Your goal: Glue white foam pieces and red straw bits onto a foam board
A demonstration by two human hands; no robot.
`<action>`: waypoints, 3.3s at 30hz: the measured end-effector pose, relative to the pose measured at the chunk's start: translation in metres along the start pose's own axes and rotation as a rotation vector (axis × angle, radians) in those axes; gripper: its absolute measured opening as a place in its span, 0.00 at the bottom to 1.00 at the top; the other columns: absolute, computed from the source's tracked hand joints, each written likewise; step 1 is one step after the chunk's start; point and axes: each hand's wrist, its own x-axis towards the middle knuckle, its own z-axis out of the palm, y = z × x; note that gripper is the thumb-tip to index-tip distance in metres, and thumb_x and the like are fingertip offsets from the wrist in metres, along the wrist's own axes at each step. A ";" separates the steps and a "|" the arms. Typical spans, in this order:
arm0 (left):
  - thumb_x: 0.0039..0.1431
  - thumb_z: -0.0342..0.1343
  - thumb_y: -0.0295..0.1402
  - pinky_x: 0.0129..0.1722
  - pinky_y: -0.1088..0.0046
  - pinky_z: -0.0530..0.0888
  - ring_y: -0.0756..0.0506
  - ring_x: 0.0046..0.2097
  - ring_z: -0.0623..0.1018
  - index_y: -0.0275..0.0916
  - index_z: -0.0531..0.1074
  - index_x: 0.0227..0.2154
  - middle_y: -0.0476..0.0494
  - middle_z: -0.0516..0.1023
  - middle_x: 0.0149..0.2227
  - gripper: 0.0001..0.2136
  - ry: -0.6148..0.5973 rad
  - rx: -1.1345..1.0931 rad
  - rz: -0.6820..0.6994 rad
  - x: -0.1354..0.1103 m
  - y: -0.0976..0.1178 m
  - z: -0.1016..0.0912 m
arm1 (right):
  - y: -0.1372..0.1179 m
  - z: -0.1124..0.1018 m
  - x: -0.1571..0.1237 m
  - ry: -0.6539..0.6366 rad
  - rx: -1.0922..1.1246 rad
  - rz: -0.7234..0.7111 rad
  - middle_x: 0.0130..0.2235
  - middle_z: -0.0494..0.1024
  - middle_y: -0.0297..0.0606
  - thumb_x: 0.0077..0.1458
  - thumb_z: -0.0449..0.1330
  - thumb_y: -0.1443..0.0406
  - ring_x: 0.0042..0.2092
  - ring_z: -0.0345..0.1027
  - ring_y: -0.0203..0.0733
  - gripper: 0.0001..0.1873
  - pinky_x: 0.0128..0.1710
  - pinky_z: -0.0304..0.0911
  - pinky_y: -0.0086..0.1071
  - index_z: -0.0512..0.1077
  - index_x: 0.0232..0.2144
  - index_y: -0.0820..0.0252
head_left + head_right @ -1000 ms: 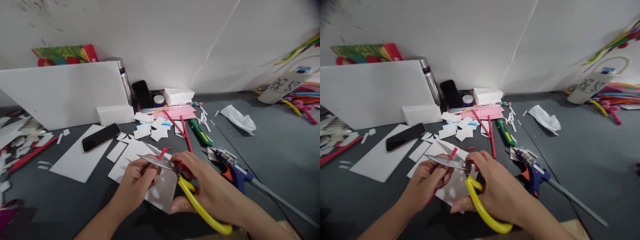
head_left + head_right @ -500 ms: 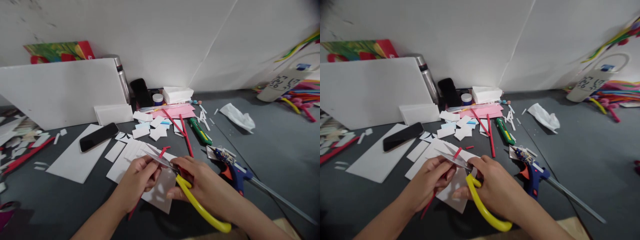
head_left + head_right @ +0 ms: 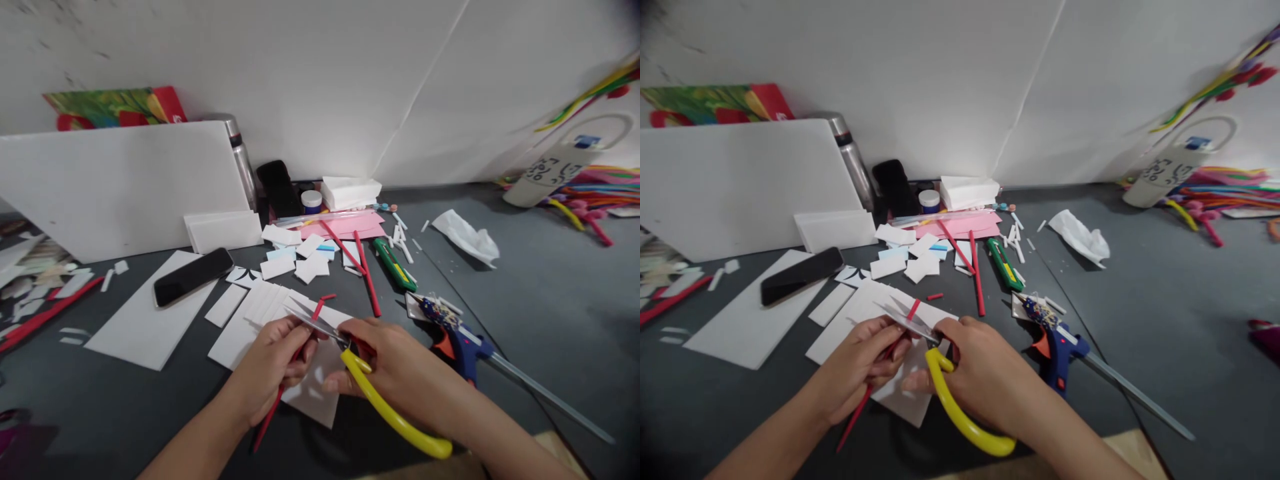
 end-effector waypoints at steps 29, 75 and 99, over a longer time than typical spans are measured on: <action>0.60 0.61 0.35 0.42 0.64 0.74 0.46 0.40 0.72 0.46 0.80 0.38 0.48 0.74 0.39 0.05 0.245 0.239 1.028 -0.038 0.085 -0.022 | 0.020 0.006 -0.008 0.081 -0.629 0.350 0.31 0.81 0.46 0.60 0.53 0.65 0.34 0.77 0.57 0.05 0.29 0.55 0.38 0.68 0.33 0.58; 0.48 0.52 0.19 0.29 0.71 0.63 0.45 0.30 0.73 0.38 0.71 0.24 0.43 0.75 0.29 0.07 -0.334 1.930 0.508 0.088 0.074 0.024 | 0.011 0.014 -0.010 0.121 -0.692 0.318 0.25 0.80 0.48 0.56 0.56 0.66 0.29 0.79 0.56 0.06 0.23 0.63 0.36 0.70 0.34 0.64; 0.56 0.59 0.45 0.33 0.70 0.70 0.41 0.35 0.77 0.43 0.73 0.31 0.47 0.79 0.31 0.11 0.497 1.067 0.225 -0.067 0.033 -0.081 | -0.016 0.006 0.018 0.040 -0.767 -0.162 0.48 0.77 0.54 0.47 0.72 0.58 0.50 0.70 0.58 0.32 0.51 0.66 0.47 0.73 0.51 0.68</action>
